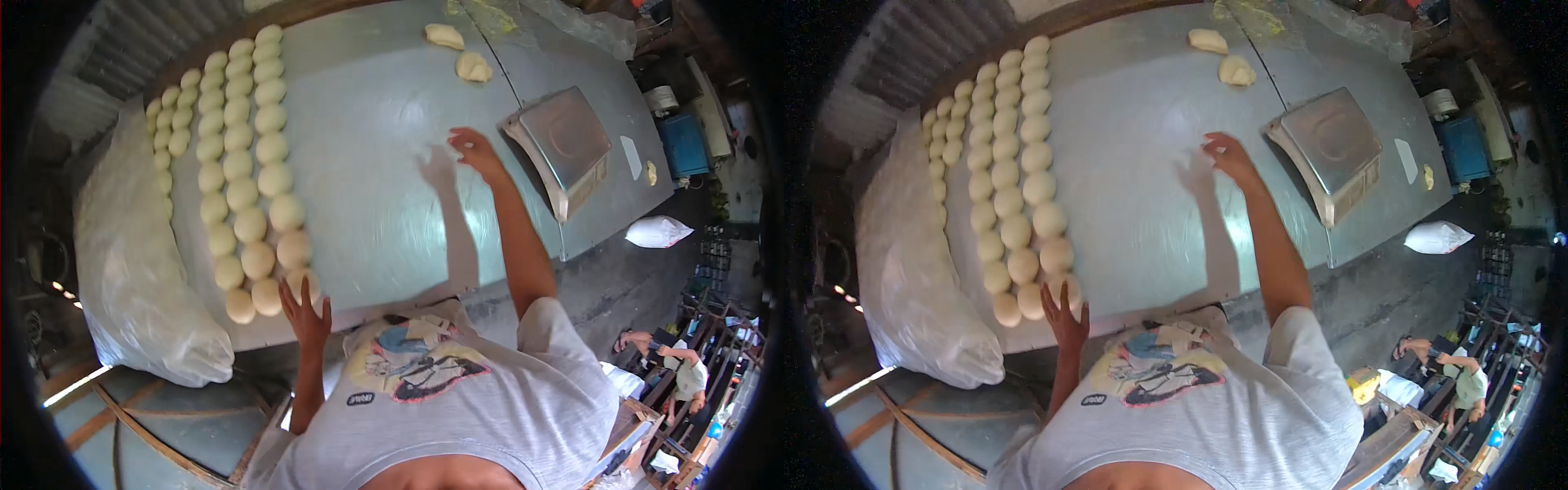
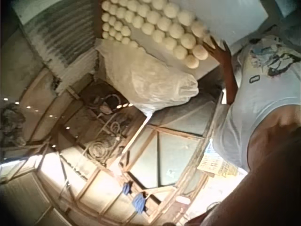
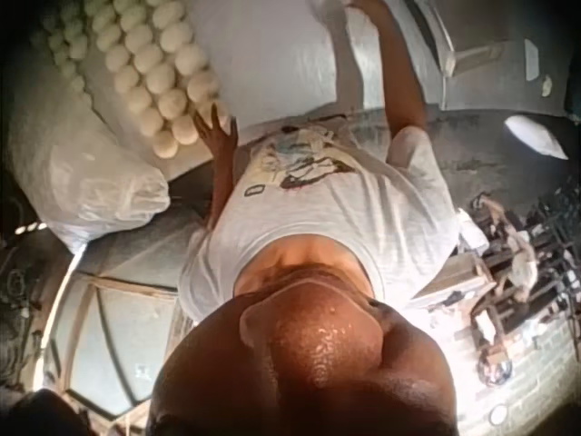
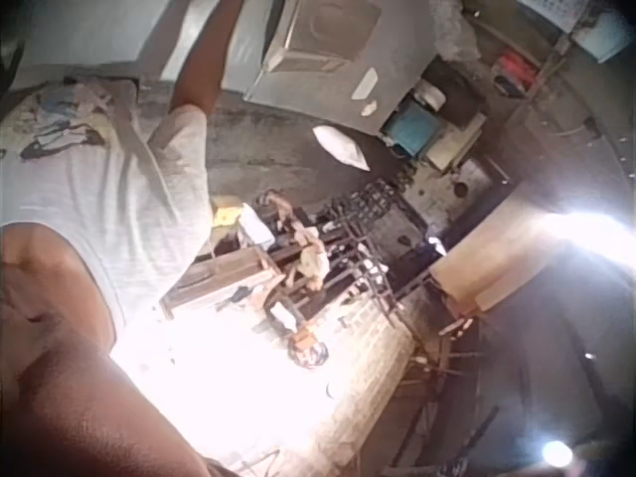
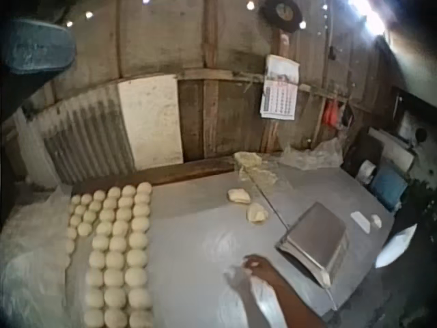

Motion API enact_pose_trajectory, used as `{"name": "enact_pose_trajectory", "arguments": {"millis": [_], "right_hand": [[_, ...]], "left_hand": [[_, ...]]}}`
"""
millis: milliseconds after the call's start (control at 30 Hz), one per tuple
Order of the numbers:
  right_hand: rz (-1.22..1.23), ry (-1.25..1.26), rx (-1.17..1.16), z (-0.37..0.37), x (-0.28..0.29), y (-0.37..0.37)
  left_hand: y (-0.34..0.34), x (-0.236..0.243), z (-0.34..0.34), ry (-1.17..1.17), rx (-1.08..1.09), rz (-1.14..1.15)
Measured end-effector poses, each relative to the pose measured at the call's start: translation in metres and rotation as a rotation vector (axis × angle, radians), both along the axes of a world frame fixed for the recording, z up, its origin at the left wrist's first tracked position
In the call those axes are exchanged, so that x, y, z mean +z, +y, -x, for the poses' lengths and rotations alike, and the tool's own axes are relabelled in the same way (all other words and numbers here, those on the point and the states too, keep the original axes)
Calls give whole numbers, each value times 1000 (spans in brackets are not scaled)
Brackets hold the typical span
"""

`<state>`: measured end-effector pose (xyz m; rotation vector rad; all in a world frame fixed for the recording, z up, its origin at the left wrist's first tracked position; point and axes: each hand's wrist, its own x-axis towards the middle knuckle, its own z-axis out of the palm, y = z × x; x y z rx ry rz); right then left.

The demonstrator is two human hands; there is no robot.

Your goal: The person shapes portions of dough by hand on a metal table, rolling them into round balls and arranging them in a row next to a plastic sheet.

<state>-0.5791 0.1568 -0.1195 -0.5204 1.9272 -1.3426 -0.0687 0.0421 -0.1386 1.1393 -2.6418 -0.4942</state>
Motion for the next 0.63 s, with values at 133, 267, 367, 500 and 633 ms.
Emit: {"name": "enact_pose_trajectory", "arguments": {"millis": [133, 267, 367, 500, 633], "right_hand": [[-276, 318, -311, 179, -35, -66], [-737, 534, -538, 249, -53, -146], [-921, 755, -297, 261, -53, -173], [-48, 649, -44, 203, -35, -134], [522, 224, 579, 41, 21, -82]], "left_hand": [[9, 31, 61, 98, 106, 0], [2, 43, 129, 172, 185, -18], [-16, 41, 185, 299, 122, -82], [-42, 18, 259, 558, 56, -672], [-29, 20, 281, 888, -27, -1046]]}}
